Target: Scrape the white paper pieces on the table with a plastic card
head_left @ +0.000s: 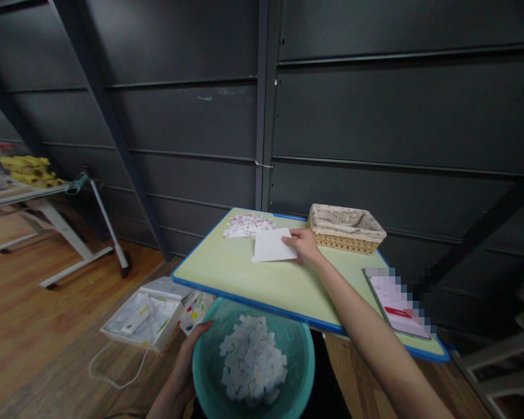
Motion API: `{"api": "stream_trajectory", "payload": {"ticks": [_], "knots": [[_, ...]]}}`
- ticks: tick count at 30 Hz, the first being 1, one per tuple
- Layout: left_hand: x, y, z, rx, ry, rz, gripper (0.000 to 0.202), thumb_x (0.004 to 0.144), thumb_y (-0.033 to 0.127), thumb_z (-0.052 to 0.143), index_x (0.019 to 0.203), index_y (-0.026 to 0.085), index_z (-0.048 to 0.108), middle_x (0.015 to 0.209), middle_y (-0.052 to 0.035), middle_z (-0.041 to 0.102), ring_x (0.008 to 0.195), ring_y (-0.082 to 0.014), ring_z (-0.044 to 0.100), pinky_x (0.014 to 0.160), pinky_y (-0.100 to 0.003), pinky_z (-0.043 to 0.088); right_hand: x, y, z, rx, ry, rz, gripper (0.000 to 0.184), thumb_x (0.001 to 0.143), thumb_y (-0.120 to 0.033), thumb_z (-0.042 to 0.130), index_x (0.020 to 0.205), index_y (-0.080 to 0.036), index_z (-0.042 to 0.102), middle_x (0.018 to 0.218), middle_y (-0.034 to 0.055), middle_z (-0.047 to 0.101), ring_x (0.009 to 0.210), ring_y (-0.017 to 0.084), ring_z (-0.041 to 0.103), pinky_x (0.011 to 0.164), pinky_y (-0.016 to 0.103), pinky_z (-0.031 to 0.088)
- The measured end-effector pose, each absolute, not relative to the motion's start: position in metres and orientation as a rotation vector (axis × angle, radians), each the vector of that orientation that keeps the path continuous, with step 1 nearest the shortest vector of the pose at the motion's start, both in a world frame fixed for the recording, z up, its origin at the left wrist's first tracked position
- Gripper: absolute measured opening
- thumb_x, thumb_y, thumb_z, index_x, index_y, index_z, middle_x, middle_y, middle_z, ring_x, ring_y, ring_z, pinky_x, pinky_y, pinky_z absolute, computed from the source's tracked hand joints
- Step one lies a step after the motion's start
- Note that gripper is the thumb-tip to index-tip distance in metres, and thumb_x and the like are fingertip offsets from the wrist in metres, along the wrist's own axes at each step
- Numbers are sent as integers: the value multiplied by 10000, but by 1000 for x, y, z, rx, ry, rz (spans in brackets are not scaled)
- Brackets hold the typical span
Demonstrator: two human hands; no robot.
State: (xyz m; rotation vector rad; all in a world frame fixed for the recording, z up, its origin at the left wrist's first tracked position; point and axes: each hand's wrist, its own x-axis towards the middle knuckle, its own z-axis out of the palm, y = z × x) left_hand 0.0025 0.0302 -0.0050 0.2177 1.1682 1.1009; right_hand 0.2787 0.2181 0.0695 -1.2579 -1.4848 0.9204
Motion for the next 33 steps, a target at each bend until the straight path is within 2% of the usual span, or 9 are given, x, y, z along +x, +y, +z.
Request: {"api": "stream_trajectory", "payload": {"ticks": [5,9,16,24,29,33], "knots": [[4,29,-1,204,1175,1084,480,736,220,638,1191,90,560,664,-81,766,644,-309,724,698,-448,573,280,214,77,-1206,-1453,1038,274,541,-350,682,656,-101,666,528,22,571,451,115,446,402,224,256],[4,31,-2,203,1173,1082,534,738,222,642,1242,84,533,663,-81,768,639,-310,725,694,-454,575,278,211,80,-1173,-1353,1102,300,522,-358,696,683,-107,668,533,20,576,435,115,442,397,228,273],[2,31,-5,221,1179,1096,528,741,234,647,1229,66,535,670,-83,771,650,-299,728,713,-435,576,280,214,78,-1249,-1367,999,280,533,-341,669,690,-109,676,535,16,579,436,121,453,401,235,302],[6,31,2,204,1213,1081,541,753,239,630,1250,51,525,649,-93,765,645,-309,727,705,-449,575,283,218,73,-1282,-1471,886,350,597,-364,639,803,-90,708,617,45,633,499,150,516,426,239,348],[8,31,6,182,1240,1081,487,754,223,624,1215,78,570,642,-78,764,607,-297,723,683,-441,580,285,223,69,-1290,-1470,828,351,609,-380,627,799,-96,708,653,53,650,507,154,531,422,237,350],[8,31,6,185,1219,1097,514,754,211,621,1246,87,543,661,-78,769,630,-305,726,690,-451,580,287,223,69,-1281,-1456,906,357,605,-383,639,811,-98,702,620,48,639,471,151,517,381,232,328]]}}
